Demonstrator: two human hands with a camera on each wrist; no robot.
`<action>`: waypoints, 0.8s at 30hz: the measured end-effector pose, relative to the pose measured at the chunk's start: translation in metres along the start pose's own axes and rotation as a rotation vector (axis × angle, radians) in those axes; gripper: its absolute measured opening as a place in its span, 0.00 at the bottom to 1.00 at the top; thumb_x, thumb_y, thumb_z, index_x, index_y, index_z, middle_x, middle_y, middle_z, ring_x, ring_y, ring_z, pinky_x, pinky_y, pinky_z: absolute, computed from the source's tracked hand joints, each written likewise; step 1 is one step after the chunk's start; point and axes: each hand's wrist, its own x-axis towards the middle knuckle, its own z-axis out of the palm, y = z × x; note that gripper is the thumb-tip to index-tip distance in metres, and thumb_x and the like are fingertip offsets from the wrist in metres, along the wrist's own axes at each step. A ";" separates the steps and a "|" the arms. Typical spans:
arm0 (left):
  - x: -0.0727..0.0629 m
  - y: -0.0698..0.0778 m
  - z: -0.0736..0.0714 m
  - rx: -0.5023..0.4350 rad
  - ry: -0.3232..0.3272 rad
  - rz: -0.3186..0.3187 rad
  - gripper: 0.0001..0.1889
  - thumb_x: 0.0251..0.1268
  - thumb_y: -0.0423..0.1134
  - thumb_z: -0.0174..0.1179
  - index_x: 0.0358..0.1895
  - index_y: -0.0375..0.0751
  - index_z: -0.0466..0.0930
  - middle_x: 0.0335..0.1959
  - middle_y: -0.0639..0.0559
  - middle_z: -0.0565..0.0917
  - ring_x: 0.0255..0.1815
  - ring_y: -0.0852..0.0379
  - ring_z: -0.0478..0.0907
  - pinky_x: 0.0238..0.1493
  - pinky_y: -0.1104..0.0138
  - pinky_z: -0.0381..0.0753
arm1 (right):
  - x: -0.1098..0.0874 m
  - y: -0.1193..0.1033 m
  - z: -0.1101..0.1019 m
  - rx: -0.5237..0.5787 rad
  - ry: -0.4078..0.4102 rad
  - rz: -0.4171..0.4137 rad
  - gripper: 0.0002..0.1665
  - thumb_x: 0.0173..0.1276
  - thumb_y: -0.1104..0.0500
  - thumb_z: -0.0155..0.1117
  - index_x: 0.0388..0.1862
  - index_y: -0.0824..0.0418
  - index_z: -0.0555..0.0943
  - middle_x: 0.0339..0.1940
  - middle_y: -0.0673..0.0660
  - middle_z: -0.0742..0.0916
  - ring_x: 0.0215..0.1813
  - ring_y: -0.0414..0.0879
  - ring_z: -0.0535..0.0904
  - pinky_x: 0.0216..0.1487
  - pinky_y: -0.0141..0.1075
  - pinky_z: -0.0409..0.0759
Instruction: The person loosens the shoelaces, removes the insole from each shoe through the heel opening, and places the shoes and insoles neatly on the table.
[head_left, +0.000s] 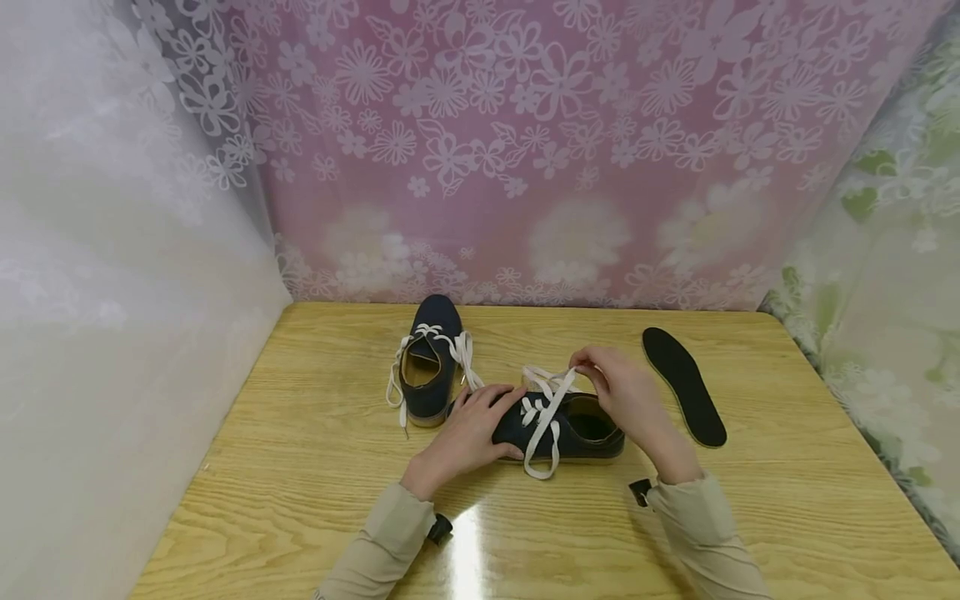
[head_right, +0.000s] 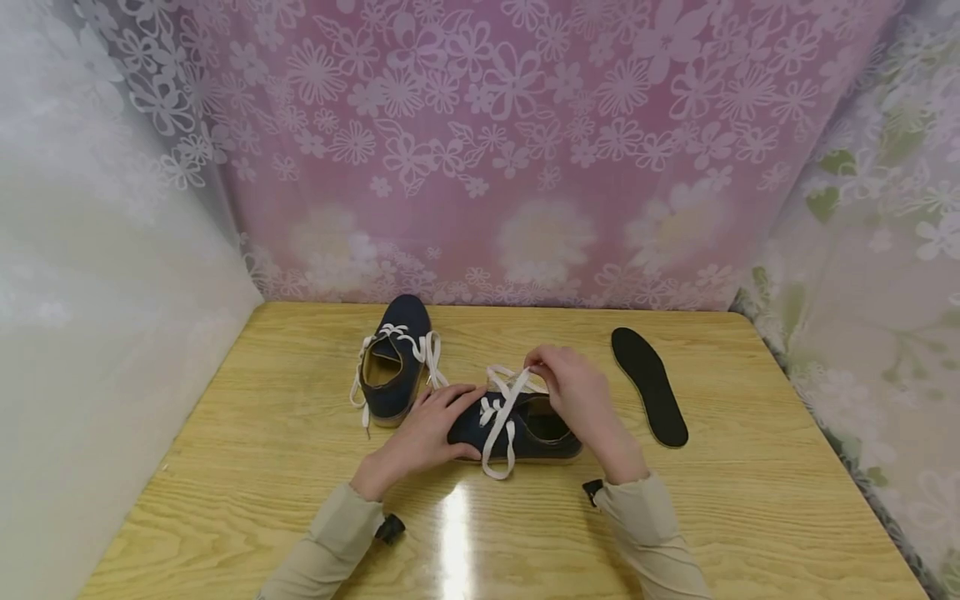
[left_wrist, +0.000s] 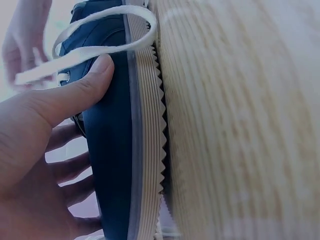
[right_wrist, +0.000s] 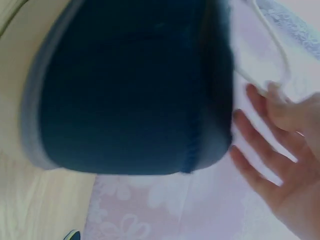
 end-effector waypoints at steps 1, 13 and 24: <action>0.000 0.000 0.000 -0.004 0.001 -0.001 0.47 0.57 0.57 0.73 0.79 0.52 0.61 0.73 0.49 0.69 0.75 0.50 0.65 0.74 0.39 0.58 | 0.001 -0.002 -0.001 0.008 0.049 -0.018 0.10 0.64 0.71 0.71 0.41 0.60 0.83 0.36 0.56 0.88 0.38 0.52 0.85 0.38 0.47 0.83; 0.000 -0.002 0.000 -0.018 -0.002 -0.022 0.47 0.57 0.59 0.72 0.79 0.51 0.62 0.74 0.48 0.69 0.75 0.47 0.65 0.74 0.39 0.58 | 0.009 -0.024 -0.027 0.183 0.369 0.026 0.13 0.62 0.82 0.65 0.41 0.69 0.81 0.35 0.58 0.89 0.36 0.51 0.86 0.48 0.19 0.76; 0.001 -0.002 0.001 -0.023 -0.024 -0.019 0.48 0.59 0.60 0.70 0.80 0.50 0.59 0.75 0.48 0.67 0.76 0.49 0.62 0.76 0.38 0.54 | 0.010 -0.036 -0.040 0.309 0.308 -0.154 0.08 0.69 0.73 0.65 0.44 0.66 0.84 0.41 0.58 0.88 0.43 0.45 0.84 0.53 0.22 0.77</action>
